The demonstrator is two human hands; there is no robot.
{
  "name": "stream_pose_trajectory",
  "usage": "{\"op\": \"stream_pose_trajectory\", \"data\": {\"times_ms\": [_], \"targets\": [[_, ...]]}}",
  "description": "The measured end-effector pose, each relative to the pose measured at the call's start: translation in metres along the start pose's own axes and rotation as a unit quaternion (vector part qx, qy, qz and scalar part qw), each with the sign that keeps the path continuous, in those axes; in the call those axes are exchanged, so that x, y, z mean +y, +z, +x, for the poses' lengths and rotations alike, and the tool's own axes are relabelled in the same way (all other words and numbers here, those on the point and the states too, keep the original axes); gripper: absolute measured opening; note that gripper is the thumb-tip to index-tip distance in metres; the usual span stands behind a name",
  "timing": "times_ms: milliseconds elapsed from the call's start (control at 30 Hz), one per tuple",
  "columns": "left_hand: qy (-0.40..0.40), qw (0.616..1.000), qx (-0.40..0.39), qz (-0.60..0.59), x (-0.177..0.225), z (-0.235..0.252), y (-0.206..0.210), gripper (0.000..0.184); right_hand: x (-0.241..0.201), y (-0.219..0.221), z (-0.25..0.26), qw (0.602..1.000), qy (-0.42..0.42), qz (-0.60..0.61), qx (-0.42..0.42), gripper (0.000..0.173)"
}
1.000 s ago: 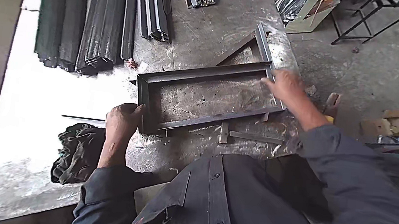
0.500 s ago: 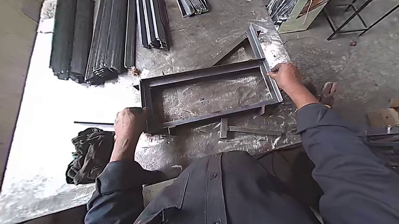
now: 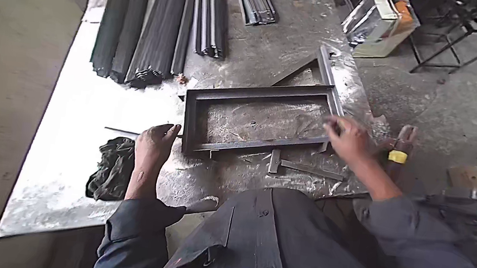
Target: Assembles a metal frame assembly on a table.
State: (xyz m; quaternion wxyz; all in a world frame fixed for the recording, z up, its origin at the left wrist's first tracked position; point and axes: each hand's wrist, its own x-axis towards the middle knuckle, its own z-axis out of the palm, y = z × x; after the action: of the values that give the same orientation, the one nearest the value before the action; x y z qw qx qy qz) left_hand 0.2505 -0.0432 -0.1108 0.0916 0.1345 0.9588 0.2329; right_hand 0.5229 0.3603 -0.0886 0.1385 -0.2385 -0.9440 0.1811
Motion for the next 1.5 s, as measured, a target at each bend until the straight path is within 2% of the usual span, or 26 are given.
{"op": "stream_pose_trajectory", "data": {"times_ms": [100,200,300,467,567,633,700,767,800,900,967,1033,1067,1100,1167,1200,1233,1300,1367,1467,1500], "targets": [[-0.045,0.996,0.075,0.015,-0.029,-0.013,-0.007,0.04,-0.017,0.037,-0.047,0.987,-0.161,0.022,-0.01,0.031],[-0.143,0.983,0.114,0.027,-0.046,-0.03,-0.02,0.038,-0.02,0.062,-0.08,0.976,-0.213,0.001,-0.047,0.038],[-0.237,0.967,0.082,0.037,-0.053,-0.04,-0.032,0.039,-0.018,0.076,-0.091,0.978,-0.206,-0.002,-0.039,0.038],[-0.215,0.972,0.073,0.067,-0.054,-0.038,-0.029,0.04,-0.014,0.083,-0.093,0.986,-0.151,0.061,-0.046,0.035],[-0.225,0.97,0.065,0.066,-0.046,-0.006,-0.035,0.056,-0.012,0.087,-0.091,0.986,-0.135,0.082,-0.052,0.035],[-0.257,0.963,0.031,0.074,-0.033,0.014,-0.04,0.064,-0.014,0.085,-0.092,0.986,-0.133,0.083,-0.055,0.035],[-0.282,0.954,0.002,0.105,-0.026,0.026,-0.037,0.06,-0.014,0.085,-0.094,0.987,-0.13,0.083,-0.051,0.035],[-0.297,0.95,0.009,0.097,-0.025,0.029,-0.033,0.051,-0.013,0.087,-0.095,0.988,-0.127,0.08,-0.04,0.034],[-0.301,0.95,0.019,0.084,-0.027,0.03,-0.033,0.052,-0.014,0.089,-0.096,0.988,-0.127,0.078,-0.031,0.034],[-0.309,0.948,0.069,0.014,-0.038,0.027,-0.034,0.059,-0.015,0.093,-0.103,0.99,-0.133,0.055,0.002,0.033],[-0.303,0.941,0.133,-0.074,-0.042,0.026,-0.043,0.053,-0.013,0.099,-0.105,0.99,-0.136,0.03,0.028,0.033],[-0.26,0.919,0.203,-0.214,-0.034,0.018,-0.051,0.038,-0.011,0.104,-0.107,0.989,-0.14,0.009,0.049,0.034],[-0.227,0.894,0.222,-0.317,-0.024,0.011,-0.054,0.028,-0.011,0.105,-0.108,0.988,-0.142,0.001,0.054,0.034],[-0.195,0.859,0.207,-0.426,-0.013,0.003,-0.057,0.026,-0.01,0.107,-0.109,0.989,-0.14,-0.004,0.055,0.035],[-0.154,0.77,0.129,-0.605,0.009,-0.011,-0.055,0.042,-0.008,0.109,-0.109,0.989,-0.137,-0.005,0.05,0.036],[-0.143,0.744,0.098,-0.645,0.02,-0.013,-0.048,0.043,-0.007,0.109,-0.109,0.989,-0.137,-0.005,0.046,0.036],[-0.13,0.738,0.074,-0.658,0.033,-0.016,-0.038,0.037,-0.007,0.108,-0.109,0.99,-0.138,-0.005,0.043,0.035],[-0.088,0.757,0.04,-0.647,0.058,-0.018,-0.013,0.022,-0.008,0.106,-0.107,0.99,-0.134,-0.002,0.033,0.034],[-0.069,0.814,0.061,-0.574,0.085,-0.022,0.019,0.011,-0.009,0.103,-0.109,0.992,-0.125,0.004,0.016,0.034],[-0.054,0.922,0.072,-0.376,0.12,-0.02,0.059,0.016,-0.01,0.103,-0.109,0.993,-0.122,0.001,0.007,0.033],[-0.056,0.945,0.058,-0.316,0.13,-0.019,0.067,0.02,-0.009,0.103,-0.109,0.993,-0.122,-0.002,0.006,0.033]]}}
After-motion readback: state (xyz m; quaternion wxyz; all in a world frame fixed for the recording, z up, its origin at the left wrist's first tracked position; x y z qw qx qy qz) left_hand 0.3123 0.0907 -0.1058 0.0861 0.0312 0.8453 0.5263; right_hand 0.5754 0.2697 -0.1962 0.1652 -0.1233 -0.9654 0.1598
